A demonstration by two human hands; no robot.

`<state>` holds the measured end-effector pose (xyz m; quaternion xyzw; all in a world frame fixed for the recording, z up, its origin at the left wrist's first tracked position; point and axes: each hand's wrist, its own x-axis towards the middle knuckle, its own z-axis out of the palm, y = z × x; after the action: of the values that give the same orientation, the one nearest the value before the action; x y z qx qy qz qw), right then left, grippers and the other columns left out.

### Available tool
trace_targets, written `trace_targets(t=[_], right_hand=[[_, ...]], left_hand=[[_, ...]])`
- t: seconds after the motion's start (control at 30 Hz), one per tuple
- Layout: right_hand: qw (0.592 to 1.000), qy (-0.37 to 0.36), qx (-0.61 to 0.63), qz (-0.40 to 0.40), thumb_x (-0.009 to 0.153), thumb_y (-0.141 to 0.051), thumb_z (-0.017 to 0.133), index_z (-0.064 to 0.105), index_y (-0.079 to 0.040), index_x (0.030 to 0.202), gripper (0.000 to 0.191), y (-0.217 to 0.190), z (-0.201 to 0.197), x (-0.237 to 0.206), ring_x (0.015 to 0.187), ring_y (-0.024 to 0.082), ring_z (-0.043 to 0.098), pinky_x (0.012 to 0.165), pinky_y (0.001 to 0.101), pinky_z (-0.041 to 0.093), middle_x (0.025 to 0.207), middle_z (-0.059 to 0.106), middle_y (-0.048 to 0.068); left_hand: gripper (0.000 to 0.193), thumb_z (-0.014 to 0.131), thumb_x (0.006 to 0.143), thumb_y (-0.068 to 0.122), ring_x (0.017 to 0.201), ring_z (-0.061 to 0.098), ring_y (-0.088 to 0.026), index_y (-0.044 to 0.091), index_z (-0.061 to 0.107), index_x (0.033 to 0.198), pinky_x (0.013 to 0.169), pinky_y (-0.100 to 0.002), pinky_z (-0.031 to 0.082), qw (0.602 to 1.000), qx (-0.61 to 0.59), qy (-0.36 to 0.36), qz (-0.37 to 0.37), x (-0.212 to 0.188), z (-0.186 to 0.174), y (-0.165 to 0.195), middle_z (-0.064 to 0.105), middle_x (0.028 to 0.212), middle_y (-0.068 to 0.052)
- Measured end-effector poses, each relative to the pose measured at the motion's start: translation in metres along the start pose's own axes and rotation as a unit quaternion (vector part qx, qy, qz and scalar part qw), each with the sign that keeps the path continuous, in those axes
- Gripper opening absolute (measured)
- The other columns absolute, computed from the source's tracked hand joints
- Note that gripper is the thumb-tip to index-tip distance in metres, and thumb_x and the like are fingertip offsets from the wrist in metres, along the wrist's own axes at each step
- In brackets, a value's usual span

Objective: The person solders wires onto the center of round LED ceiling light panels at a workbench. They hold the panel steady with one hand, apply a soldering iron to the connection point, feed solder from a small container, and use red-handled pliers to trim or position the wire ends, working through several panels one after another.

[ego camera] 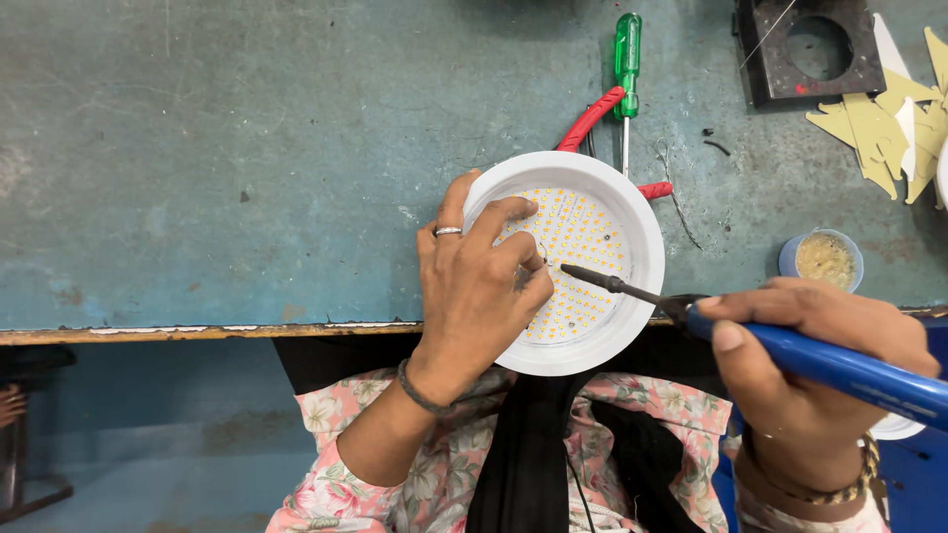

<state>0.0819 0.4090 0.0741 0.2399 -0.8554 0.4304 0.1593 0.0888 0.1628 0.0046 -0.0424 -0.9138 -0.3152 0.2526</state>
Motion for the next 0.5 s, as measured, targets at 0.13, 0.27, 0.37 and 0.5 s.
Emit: trace_targets(t=[0.13,0.27,0.37,0.5], right_hand=[[0.999,-0.029,-0.015,-0.003,0.083,-0.009,0.074,0.072,0.002,0.089,0.012,-0.013,0.006,0.015,0.055,0.013,0.063,0.053,0.0237,0.044,0.082,0.073,0.009],[0.998,-0.046,-0.018,-0.026,0.083,-0.01,0.074,0.072,0.0,0.086,0.011,-0.017,0.008,0.023,0.056,0.012,0.063,0.052,0.0234,0.044,0.08,0.073,0.007],[0.997,-0.059,-0.027,-0.039,0.084,-0.011,0.074,0.072,-0.001,0.085,0.011,-0.019,0.007,0.025,0.056,0.012,0.063,0.053,0.0246,0.044,0.08,0.073,0.007],[0.995,-0.076,-0.04,-0.041,0.084,-0.013,0.073,0.073,-0.002,0.085,0.012,-0.024,0.007,0.028,0.056,0.014,0.063,0.053,0.0253,0.045,0.078,0.073,0.007]], left_hand=[[0.01,0.077,0.071,0.013,0.141,0.045,-0.038,0.012,0.067,0.071,0.097,-0.054,0.037,1.0,0.003,0.0,-0.003,0.0,-0.001,0.001,0.067,0.127,0.0],[0.01,0.077,0.07,0.012,0.141,0.045,-0.038,0.012,0.068,0.071,0.098,-0.055,0.036,1.0,0.003,-0.003,-0.008,0.001,-0.001,0.002,0.067,0.127,0.001],[0.01,0.078,0.07,0.013,0.141,0.045,-0.039,0.013,0.068,0.07,0.098,-0.055,0.036,1.0,0.001,-0.004,-0.006,0.0,-0.002,0.002,0.067,0.126,0.0],[0.009,0.077,0.07,0.013,0.141,0.045,-0.039,0.012,0.068,0.071,0.097,-0.055,0.036,1.0,0.002,-0.007,-0.007,0.0,-0.002,0.002,0.067,0.127,0.0]])
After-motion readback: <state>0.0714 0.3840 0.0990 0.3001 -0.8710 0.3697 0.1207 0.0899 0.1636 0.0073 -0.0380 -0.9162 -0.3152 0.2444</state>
